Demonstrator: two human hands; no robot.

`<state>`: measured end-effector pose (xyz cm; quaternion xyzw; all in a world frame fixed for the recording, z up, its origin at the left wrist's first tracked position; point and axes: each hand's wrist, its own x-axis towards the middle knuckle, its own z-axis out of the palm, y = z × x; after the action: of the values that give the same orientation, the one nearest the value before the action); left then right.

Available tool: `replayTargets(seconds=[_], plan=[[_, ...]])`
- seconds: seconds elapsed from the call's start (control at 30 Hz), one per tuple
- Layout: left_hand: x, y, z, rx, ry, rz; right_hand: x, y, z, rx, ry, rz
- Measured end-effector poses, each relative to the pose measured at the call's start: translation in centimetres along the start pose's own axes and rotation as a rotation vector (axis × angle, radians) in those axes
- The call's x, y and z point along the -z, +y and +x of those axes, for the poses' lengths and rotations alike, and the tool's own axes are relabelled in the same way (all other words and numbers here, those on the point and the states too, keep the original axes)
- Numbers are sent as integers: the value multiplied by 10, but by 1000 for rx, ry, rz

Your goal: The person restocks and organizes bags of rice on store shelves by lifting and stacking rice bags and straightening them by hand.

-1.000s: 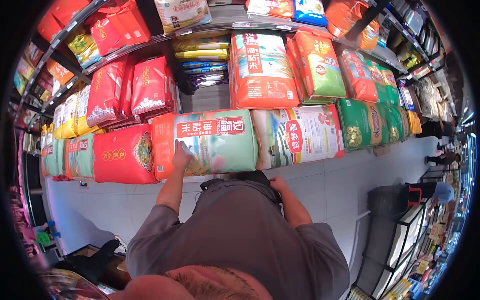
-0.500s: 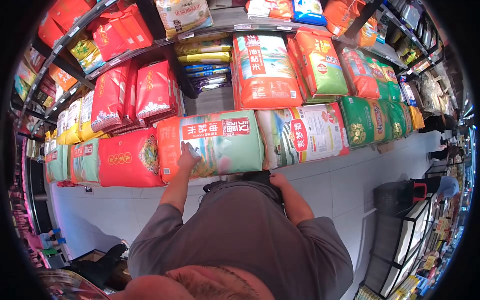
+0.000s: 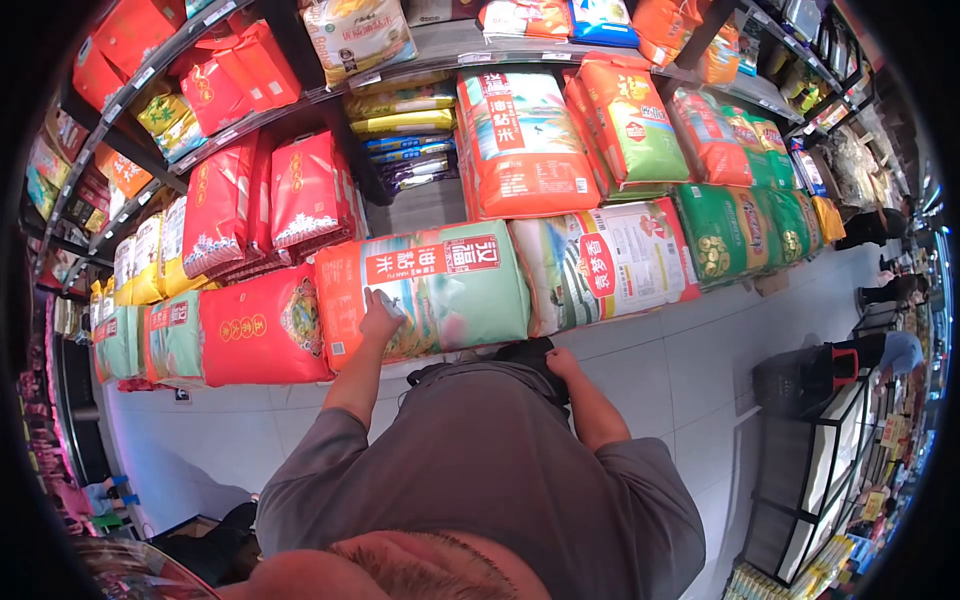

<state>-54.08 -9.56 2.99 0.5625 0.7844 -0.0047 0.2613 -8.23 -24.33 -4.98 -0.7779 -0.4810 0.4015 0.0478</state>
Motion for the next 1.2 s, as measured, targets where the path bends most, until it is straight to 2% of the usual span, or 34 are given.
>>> replayTargets(seconds=[0.47, 0.57, 0.63, 0.67, 0.73, 0.77, 0.87, 0.93, 1.03, 1.2], plan=[[-5, 4, 2, 10, 8, -16, -11, 12, 16, 30, 4, -41], [-4, 4, 2, 18, 4, -50, -8, 11, 21, 7, -81, -60], [-4, 4, 2, 28, 8, -75, -11, 12, 22, 96, 83, -86], [-5, 3, 2, 14, 7, -79, -11, 13, 27, 99, 81, -85], [-3, 1, 0, 2, 4, -74, -13, 10, 29, 237, 334, -185], [-2, 3, -2, -11, 14, -58, -10, 7, 29, 237, 332, -182], [-1, 6, -3, -13, 19, -44, 19, -13, 25, 197, 300, -132], [-4, 7, -3, 3, 13, -47, 33, -24, 23, 12, 136, -95], [-5, 10, 3, 27, 6, -39, 25, -6, 55, -52, 24, -269], [-2, 13, -1, 40, 0, -36, 31, -11, 49, -96, -59, -183]])
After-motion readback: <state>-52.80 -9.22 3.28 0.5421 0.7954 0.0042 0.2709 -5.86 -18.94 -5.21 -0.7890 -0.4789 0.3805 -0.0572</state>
